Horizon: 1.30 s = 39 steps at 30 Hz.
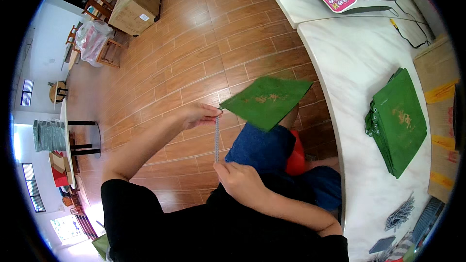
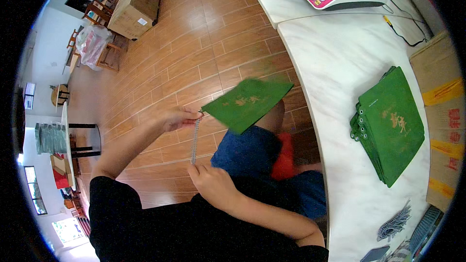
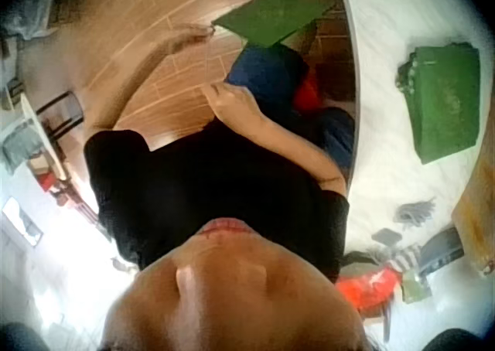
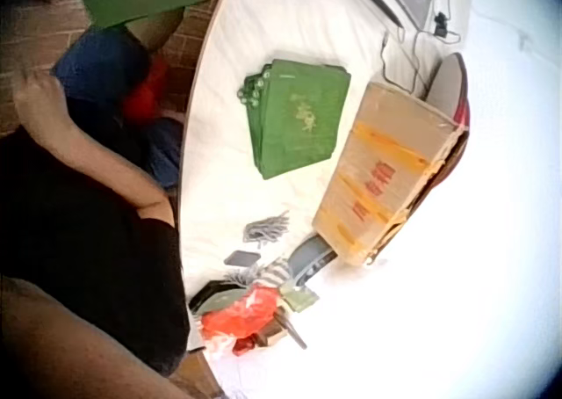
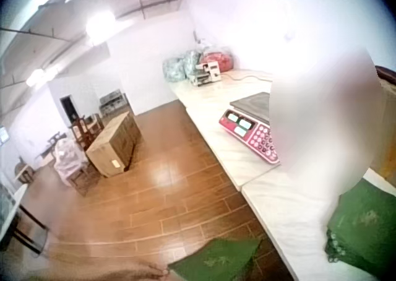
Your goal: The person attaches cords to green pouches by threading them through holes and tying them, then stacks the finished items on a table.
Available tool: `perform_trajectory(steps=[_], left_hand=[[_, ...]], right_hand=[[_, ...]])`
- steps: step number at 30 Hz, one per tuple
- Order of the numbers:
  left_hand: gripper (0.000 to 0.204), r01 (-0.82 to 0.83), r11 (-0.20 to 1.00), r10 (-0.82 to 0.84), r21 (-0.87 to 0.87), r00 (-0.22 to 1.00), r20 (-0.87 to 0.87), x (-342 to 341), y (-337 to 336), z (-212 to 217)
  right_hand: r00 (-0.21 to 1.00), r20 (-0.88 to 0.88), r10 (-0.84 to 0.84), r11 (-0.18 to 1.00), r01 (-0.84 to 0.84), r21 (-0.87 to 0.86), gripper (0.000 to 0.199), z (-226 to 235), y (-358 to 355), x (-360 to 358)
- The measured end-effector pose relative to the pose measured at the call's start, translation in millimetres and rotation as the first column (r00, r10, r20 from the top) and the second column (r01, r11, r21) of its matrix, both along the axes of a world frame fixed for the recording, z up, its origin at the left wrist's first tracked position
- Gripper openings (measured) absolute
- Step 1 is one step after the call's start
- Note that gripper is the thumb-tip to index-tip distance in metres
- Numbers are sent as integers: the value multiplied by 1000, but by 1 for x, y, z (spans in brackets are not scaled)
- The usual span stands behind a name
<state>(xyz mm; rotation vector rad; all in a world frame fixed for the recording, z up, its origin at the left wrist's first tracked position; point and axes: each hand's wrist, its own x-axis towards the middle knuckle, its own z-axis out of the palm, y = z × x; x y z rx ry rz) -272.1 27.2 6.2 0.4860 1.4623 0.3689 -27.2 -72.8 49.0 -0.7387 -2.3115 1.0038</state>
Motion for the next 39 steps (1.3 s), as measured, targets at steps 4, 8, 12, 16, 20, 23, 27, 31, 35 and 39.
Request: perform_trajectory(steps=[4,8,12,16,20,23,27,31,35,39], left_hand=[[18,162,978,-152,132,985,-86,30,14,10],[18,430,825,-326,366,892,-312,69,33,54],[17,701,568,-396,432,692,-603,85,22,86],[16,831,328,-314,449,544,-778,91,21,92],[12,936,34,-110,351,352,-929,103,-7,90],[9,930,-168,-55,328,323,-945,113,-28,90],[11,892,-276,-44,357,359,-932,121,-42,100],[13,840,-242,10,486,503,-864,107,-47,78],[14,822,-221,77,525,552,-831,92,-61,57],[19,850,-255,101,461,497,-862,91,-58,57]], right_hand=[[998,32,48,999,-48,-10,15,-13,-9,3],[999,-34,18,1000,-19,-17,12,-10,0,1],[993,-74,89,993,-94,-66,10,1,5,7],[983,-155,99,991,-112,-75,13,21,12,38],[984,-156,86,990,-102,-96,17,43,30,76],[951,-210,-226,952,261,159,16,70,68,95],[917,-253,-310,930,347,121,8,41,130,60],[925,-132,-356,934,349,-73,5,-17,155,20],[955,-13,-297,903,276,-330,7,-41,152,12],[966,27,-256,899,249,-360,8,-59,148,0]])
